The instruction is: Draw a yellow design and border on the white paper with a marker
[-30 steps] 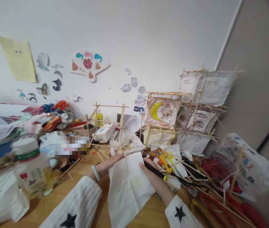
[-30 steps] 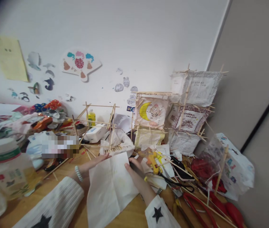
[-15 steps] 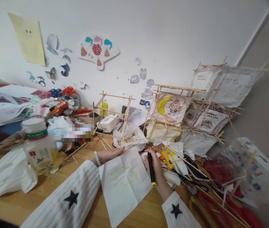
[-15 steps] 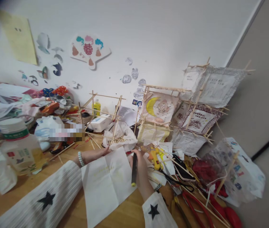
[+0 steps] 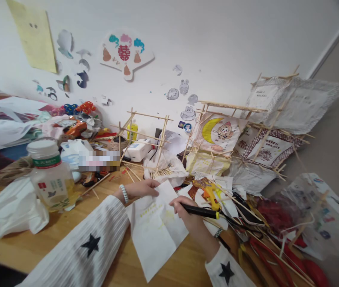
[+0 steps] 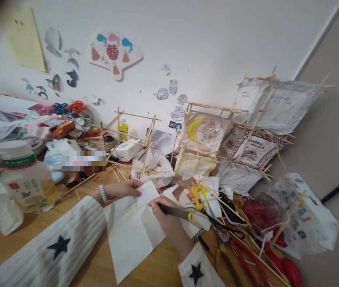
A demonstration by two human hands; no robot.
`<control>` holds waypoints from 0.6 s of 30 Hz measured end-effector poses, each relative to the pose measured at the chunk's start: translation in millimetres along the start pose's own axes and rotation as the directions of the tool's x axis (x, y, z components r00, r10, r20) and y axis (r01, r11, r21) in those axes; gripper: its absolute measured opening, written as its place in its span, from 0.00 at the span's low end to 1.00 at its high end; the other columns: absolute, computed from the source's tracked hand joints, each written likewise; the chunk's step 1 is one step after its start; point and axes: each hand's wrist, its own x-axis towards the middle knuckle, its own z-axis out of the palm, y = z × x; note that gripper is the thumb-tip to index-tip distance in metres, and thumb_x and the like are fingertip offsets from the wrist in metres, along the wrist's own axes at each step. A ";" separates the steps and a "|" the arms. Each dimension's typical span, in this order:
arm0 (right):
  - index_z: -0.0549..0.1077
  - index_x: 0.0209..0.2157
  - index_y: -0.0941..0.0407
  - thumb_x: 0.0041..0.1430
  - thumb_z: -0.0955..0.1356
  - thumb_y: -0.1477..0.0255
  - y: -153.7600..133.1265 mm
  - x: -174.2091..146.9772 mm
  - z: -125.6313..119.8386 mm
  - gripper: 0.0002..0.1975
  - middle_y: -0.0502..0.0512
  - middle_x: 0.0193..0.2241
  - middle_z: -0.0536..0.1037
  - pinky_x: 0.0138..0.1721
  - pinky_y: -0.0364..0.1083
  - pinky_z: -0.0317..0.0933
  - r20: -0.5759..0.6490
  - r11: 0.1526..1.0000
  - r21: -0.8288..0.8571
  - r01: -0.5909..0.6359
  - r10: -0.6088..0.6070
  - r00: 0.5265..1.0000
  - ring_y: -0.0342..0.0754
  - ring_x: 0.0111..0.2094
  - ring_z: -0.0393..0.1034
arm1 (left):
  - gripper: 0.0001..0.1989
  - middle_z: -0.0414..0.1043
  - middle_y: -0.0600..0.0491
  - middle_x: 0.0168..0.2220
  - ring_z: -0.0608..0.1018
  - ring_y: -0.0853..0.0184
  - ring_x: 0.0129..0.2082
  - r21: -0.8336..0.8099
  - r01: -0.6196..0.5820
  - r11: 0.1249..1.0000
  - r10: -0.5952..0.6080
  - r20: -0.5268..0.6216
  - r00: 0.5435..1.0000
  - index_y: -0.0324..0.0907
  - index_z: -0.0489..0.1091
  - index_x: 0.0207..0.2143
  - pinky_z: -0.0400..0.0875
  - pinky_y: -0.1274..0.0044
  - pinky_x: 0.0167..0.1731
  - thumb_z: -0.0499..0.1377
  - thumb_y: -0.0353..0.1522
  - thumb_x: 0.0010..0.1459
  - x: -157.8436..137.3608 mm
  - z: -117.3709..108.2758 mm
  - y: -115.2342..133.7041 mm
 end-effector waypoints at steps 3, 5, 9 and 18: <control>0.69 0.29 0.57 0.54 0.64 0.64 3.9 -5.0 4.1 0.10 0.47 0.17 0.68 0.20 0.39 0.53 0.015 0.977 0.158 -0.140 0.139 0.990 0.41 0.18 0.60 | 0.15 0.77 0.50 0.36 0.77 0.63 0.34 -0.029 0.007 1.000 -0.007 -0.022 1.000 0.39 0.74 0.39 0.70 0.75 0.35 0.62 0.33 0.46 -4.6 -4.5 4.2; 0.66 0.28 0.56 0.52 0.64 0.63 6.7 -10.9 7.8 0.10 0.45 0.15 0.66 0.19 0.38 0.52 0.064 0.943 0.248 -0.223 0.214 0.975 0.40 0.16 0.58 | 0.15 0.77 0.50 0.37 0.77 0.63 0.35 -0.028 0.019 0.999 -0.020 -0.026 0.999 0.39 0.73 0.40 0.70 0.75 0.36 0.62 0.34 0.47 -7.4 -7.8 5.4; 0.64 0.25 0.56 0.51 0.65 0.64 9.4 -25.3 14.2 0.09 0.44 0.14 0.64 0.18 0.38 0.50 0.245 0.929 0.213 -0.303 0.250 0.937 0.39 0.15 0.57 | 0.16 0.76 0.49 0.40 0.77 0.63 0.36 0.031 0.042 0.999 -0.043 0.022 0.999 0.40 0.73 0.40 0.70 0.76 0.35 0.63 0.36 0.48 -10.2 -13.9 3.3; 0.64 0.26 0.56 0.51 0.64 0.68 17.3 -30.8 9.1 0.06 0.43 0.15 0.63 0.19 0.38 0.49 0.344 0.940 0.145 -0.310 0.246 0.906 0.39 0.16 0.56 | 0.17 0.77 0.52 0.30 0.77 0.59 0.32 -0.023 0.089 0.996 -0.077 0.319 0.945 0.36 0.75 0.35 0.72 0.72 0.34 0.69 0.28 0.38 -25.7 -2.8 27.8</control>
